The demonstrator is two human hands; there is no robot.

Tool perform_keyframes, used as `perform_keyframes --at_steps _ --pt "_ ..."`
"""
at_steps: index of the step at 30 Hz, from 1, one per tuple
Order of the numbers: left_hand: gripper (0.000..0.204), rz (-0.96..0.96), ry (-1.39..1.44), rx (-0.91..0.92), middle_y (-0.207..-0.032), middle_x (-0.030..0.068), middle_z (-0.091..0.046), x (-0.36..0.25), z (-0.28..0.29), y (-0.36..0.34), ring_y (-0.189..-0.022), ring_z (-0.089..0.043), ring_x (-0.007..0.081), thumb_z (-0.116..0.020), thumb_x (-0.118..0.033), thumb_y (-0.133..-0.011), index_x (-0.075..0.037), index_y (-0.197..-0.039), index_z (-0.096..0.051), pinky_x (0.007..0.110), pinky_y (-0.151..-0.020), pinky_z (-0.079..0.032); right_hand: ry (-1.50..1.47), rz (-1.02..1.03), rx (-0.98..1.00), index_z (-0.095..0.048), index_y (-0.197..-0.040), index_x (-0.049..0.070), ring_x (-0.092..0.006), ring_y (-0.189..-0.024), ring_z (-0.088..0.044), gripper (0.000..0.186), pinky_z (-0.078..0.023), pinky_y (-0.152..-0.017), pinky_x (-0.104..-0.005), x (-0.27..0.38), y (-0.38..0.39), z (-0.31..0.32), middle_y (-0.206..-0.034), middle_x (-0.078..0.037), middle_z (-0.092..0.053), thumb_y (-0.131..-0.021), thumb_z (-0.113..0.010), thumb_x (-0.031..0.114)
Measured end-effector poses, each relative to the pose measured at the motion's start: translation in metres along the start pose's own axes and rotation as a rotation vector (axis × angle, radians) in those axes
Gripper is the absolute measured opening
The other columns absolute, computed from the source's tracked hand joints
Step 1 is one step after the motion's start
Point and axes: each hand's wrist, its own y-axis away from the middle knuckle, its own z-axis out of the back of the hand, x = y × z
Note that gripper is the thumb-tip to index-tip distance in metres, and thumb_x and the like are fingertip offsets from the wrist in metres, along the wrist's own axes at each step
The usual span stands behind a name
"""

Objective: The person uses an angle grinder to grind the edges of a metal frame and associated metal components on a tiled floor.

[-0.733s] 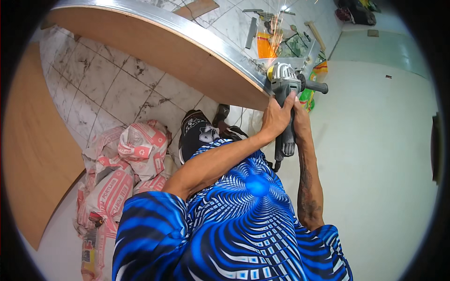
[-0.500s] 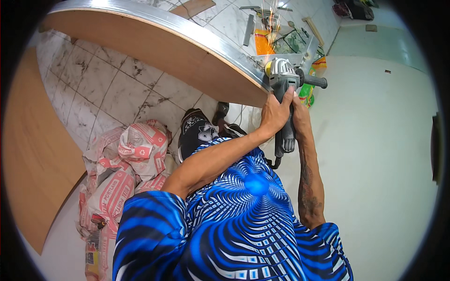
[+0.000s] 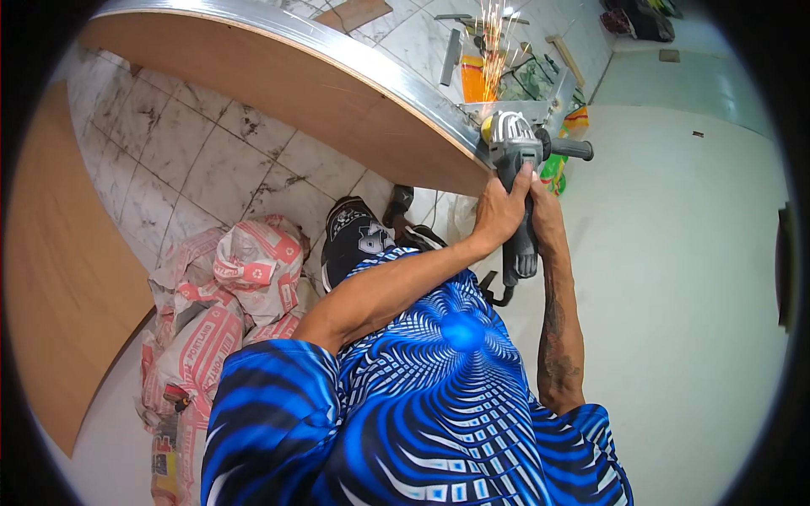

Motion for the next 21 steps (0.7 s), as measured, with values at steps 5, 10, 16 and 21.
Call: perform_keyframes --at_steps 5,10,16,21 --pt "0.065 0.016 0.012 0.036 -0.101 0.0290 -0.066 0.003 0.000 0.003 -0.098 -0.065 0.0369 -0.051 -0.053 -0.098 0.010 -0.111 -0.060 0.043 -0.087 -0.047 0.030 0.093 -0.030 -0.065 -0.113 -0.003 -0.0099 -0.092 -0.056 0.049 -0.046 -0.081 -0.0262 -0.006 -0.003 0.000 -0.103 -0.004 -0.064 -0.104 -0.045 0.041" --pt "0.066 0.052 -0.042 0.040 -0.104 0.0287 -0.065 0.011 -0.003 0.004 -0.102 -0.064 0.0386 -0.050 -0.054 -0.098 0.009 -0.117 -0.057 0.042 -0.091 -0.046 -0.007 0.021 -0.017 -0.064 -0.116 -0.003 -0.0104 -0.093 -0.057 0.048 -0.046 -0.082 -0.0259 -0.007 -0.002 0.003 -0.105 -0.004 -0.064 -0.104 -0.047 0.040" --pt "0.066 -0.019 -0.047 0.010 -0.108 0.0285 -0.064 0.005 0.001 0.008 -0.106 -0.062 0.0399 -0.051 -0.054 -0.097 0.008 -0.120 -0.055 0.043 -0.094 -0.045 -0.029 0.010 0.019 -0.064 -0.117 -0.002 -0.0103 -0.094 -0.057 0.048 -0.046 -0.083 -0.0252 -0.010 -0.001 0.002 -0.107 -0.004 -0.064 -0.104 -0.047 0.041" --pt "0.067 0.008 -0.082 -0.010 -0.108 0.0283 -0.064 0.009 0.000 0.007 -0.106 -0.062 0.0393 -0.052 -0.053 -0.096 0.008 -0.122 -0.054 0.043 -0.094 -0.045 -0.038 0.005 0.027 -0.064 -0.117 -0.002 -0.0103 -0.094 -0.057 0.050 -0.047 -0.083 -0.0252 -0.003 0.004 -0.001 -0.107 -0.004 -0.064 -0.103 -0.047 0.043"
